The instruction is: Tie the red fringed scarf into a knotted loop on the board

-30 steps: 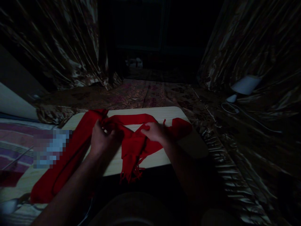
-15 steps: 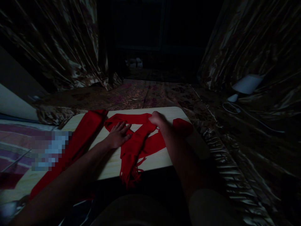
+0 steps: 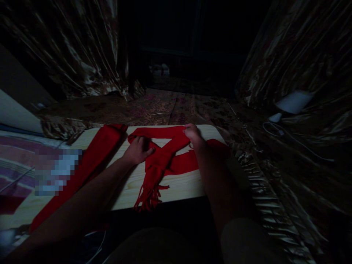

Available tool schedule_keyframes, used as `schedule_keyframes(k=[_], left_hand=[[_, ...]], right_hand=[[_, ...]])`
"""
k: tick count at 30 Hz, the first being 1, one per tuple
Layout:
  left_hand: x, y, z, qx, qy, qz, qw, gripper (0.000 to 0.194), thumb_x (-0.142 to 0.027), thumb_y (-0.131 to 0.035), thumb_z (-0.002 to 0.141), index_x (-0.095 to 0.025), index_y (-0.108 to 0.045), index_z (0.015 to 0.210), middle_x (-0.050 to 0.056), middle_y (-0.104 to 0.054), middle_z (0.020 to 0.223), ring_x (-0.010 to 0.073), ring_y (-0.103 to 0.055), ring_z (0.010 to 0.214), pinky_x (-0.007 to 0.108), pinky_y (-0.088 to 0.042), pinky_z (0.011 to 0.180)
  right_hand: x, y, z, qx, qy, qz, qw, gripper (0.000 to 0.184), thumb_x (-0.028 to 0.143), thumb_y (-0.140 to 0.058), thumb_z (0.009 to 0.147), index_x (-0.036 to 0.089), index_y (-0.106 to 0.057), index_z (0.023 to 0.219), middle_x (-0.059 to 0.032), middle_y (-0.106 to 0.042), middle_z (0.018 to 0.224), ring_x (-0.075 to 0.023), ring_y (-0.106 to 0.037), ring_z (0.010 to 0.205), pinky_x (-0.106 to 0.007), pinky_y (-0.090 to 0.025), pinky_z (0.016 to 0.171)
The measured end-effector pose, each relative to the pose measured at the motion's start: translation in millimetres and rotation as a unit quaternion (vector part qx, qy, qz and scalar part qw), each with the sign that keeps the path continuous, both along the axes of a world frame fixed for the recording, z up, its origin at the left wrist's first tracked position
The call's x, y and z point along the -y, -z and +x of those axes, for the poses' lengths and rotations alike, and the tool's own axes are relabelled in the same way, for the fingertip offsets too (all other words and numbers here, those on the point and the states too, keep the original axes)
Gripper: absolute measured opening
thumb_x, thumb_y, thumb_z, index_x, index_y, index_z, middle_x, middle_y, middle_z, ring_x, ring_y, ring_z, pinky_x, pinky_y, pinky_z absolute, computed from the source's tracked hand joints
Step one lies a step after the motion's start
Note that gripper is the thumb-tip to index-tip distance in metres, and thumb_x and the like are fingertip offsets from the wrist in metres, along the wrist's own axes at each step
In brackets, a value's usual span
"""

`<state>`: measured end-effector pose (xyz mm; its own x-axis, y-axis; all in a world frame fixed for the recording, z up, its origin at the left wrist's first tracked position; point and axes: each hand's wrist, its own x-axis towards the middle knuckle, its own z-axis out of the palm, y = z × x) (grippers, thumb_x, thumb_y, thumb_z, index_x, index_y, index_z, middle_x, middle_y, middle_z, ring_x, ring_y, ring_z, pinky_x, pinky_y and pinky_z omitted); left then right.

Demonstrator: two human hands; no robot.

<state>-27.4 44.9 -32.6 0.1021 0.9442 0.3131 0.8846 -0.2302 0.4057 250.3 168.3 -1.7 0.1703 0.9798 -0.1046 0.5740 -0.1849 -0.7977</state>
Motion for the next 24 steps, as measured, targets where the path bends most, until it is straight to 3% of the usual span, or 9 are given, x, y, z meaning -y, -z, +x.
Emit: schedule_keyframes(k=[2,5,9,12,16,21,24], left_hand=[[0.3,0.3,-0.1,-0.022,0.000,0.010,1.000,0.054,-0.056,-0.061,0.084,-0.013,-0.057,0.116,0.023,-0.058,0.118,0.0403,-0.052,0.118,0.052,-0.040,0.106],[0.9,-0.3,-0.1,-0.048,-0.006,0.020,0.999,0.051,-0.055,-0.060,0.085,-0.014,-0.058,0.115,0.023,-0.060,0.117,0.0405,-0.051,0.120,0.052,-0.037,0.108],[1.9,-2.1,0.2,-0.060,0.002,0.022,0.998,0.052,-0.056,-0.058,0.086,-0.014,-0.059,0.118,0.021,-0.062,0.118,0.0394,-0.051,0.122,0.050,-0.035,0.109],[2.8,-2.1,-0.1,-0.067,-0.002,0.024,0.997,0.059,-0.057,-0.056,0.087,-0.015,-0.058,0.129,0.020,-0.060,0.127,0.0393,-0.049,0.126,0.050,-0.032,0.112],[3.9,-0.5,-2.1,-0.063,-0.052,0.006,0.997,0.069,-0.060,-0.054,0.087,-0.012,-0.057,0.136,0.024,-0.059,0.129,0.0430,-0.047,0.127,0.055,-0.031,0.111],[1.6,-1.2,-9.2,-0.014,-0.109,0.004,0.994,0.051,-0.054,-0.058,0.085,-0.012,-0.066,0.112,0.023,-0.065,0.116,0.0393,-0.054,0.120,0.050,-0.036,0.109],[3.9,-7.3,-11.0,0.075,-0.124,0.007,0.989,0.035,-0.047,-0.067,0.080,-0.017,-0.068,0.097,0.020,-0.069,0.111,0.0377,-0.056,0.121,0.047,-0.035,0.112]], right_hand=[[4.0,-1.7,-2.4,0.102,-0.017,0.027,0.994,0.044,0.015,-0.059,0.084,0.016,-0.063,0.128,-0.0111,-0.073,0.112,-0.0200,-0.069,0.093,-0.030,-0.052,0.083],[17.0,-5.7,-12.0,0.268,-0.044,0.103,0.957,0.044,0.018,-0.057,0.087,0.012,-0.062,0.130,-0.0184,-0.066,0.126,-0.0275,-0.062,0.116,-0.036,-0.046,0.101],[36.1,-2.4,-29.3,0.335,-0.158,0.206,0.906,0.053,0.039,-0.045,0.099,0.015,-0.050,0.147,-0.0158,-0.049,0.151,-0.0273,-0.044,0.138,-0.037,-0.033,0.115],[41.8,9.1,-35.5,0.359,-0.240,0.151,0.889,0.062,0.052,-0.036,0.102,0.022,-0.039,0.156,-0.0100,-0.032,0.164,-0.0272,-0.031,0.148,-0.045,-0.022,0.121],[40.6,21.9,-33.6,0.376,-0.253,0.087,0.887,0.063,0.056,-0.025,0.103,0.026,-0.031,0.159,-0.0068,-0.022,0.168,-0.0282,-0.019,0.153,-0.057,-0.012,0.122],[39.2,22.9,-30.8,0.375,-0.252,0.091,0.887,0.065,0.057,-0.025,0.103,0.027,-0.028,0.160,-0.0067,-0.021,0.168,-0.0275,-0.017,0.154,-0.057,-0.011,0.122],[39.4,22.3,-30.7,0.371,-0.254,0.081,0.890,0.065,0.058,-0.026,0.102,0.028,-0.027,0.160,-0.0054,-0.019,0.169,-0.0275,-0.015,0.155,-0.058,-0.010,0.122]])
